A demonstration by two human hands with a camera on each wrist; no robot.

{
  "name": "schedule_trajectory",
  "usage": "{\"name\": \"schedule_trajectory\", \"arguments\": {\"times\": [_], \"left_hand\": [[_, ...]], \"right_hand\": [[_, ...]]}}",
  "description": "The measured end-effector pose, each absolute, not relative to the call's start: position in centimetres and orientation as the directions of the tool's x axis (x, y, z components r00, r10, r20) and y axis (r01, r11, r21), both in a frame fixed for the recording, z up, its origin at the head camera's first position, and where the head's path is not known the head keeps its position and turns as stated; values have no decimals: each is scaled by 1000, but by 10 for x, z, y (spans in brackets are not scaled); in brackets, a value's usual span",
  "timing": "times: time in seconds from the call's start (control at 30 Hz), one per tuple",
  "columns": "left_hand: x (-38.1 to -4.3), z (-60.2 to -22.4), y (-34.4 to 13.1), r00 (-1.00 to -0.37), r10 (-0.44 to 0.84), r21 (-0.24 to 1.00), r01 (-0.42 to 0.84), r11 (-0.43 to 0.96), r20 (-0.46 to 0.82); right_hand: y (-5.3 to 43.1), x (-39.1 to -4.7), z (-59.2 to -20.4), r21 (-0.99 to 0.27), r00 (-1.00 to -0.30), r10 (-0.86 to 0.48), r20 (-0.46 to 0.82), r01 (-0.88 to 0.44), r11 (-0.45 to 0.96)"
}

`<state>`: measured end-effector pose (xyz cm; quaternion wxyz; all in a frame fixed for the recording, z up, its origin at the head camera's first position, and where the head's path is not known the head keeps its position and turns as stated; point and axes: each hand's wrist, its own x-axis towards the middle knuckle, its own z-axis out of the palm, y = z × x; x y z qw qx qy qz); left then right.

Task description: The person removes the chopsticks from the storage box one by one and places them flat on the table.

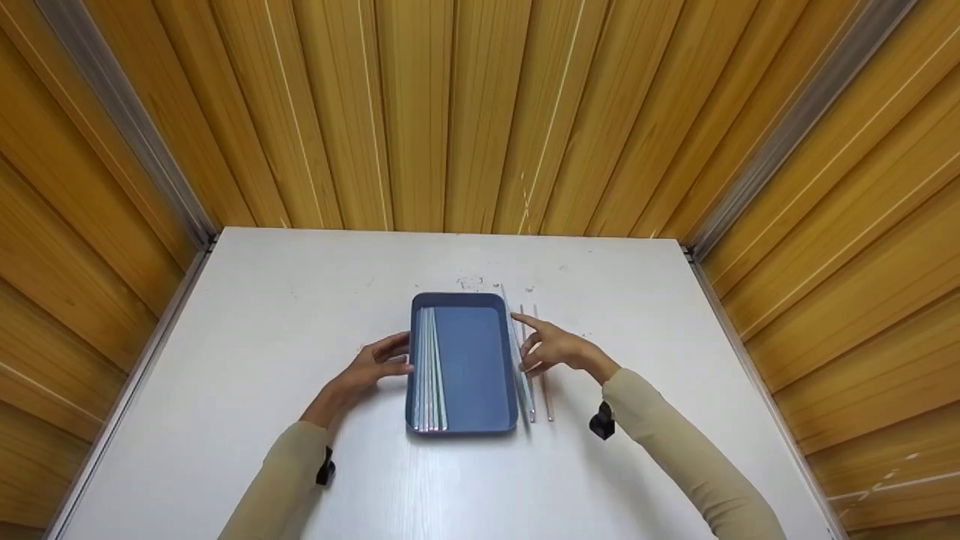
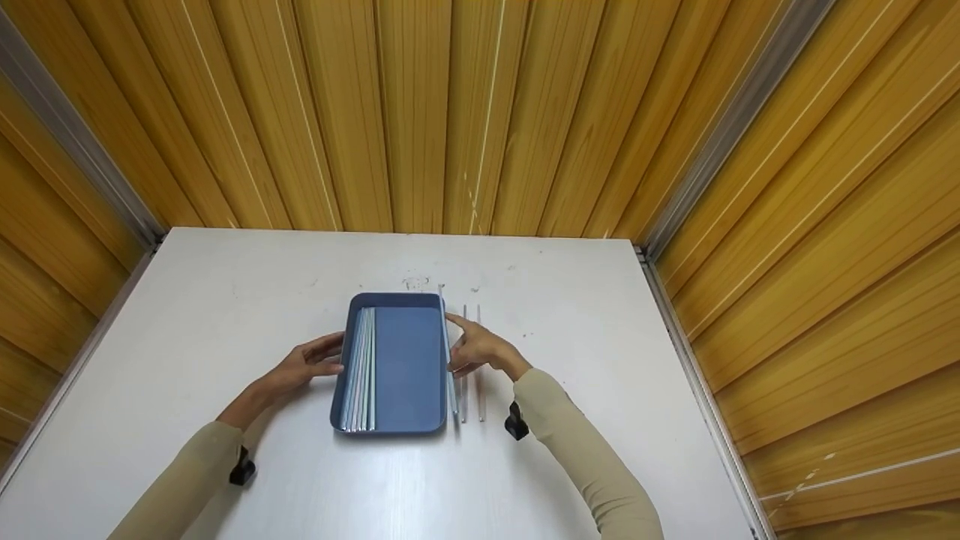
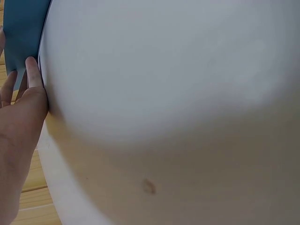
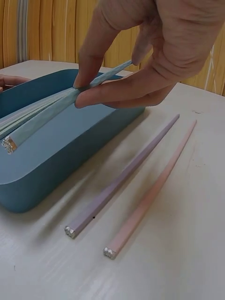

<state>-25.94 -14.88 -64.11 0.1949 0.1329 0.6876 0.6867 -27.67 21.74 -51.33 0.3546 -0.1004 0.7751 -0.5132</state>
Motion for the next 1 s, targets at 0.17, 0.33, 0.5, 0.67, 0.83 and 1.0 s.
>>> {"name": "schedule_trajectory", "arguments": {"times": [0.17, 0.33, 0.5, 0.67, 0.83, 1.0], "left_hand": [[-259, -641, -149, -894, 439, 996, -87, 27, -90], [-260, -638, -149, -894, 438, 995, -93, 33, -98], [-259, -639, -149, -888, 452, 996, -94, 7, -87], [-259, -640, -148, -889, 450, 996, -89, 6, -83], [-260, -640, -147, -891, 446, 996, -89, 10, -84], [-259, -640, -148, -891, 445, 996, -94, 3, -86]], "right_hand": [[227, -278, -512, -867, -740, -507, -442, 208, 452], [236, -280, -512, -867, -756, -482, -443, 225, 444], [246, -282, -514, -860, -764, -458, -454, 243, 448], [256, -284, -518, -854, -769, -442, -462, 251, 455], [264, -285, -524, -850, -768, -436, -469, 258, 460], [271, -287, -530, -843, -773, -413, -481, 278, 460]]}}
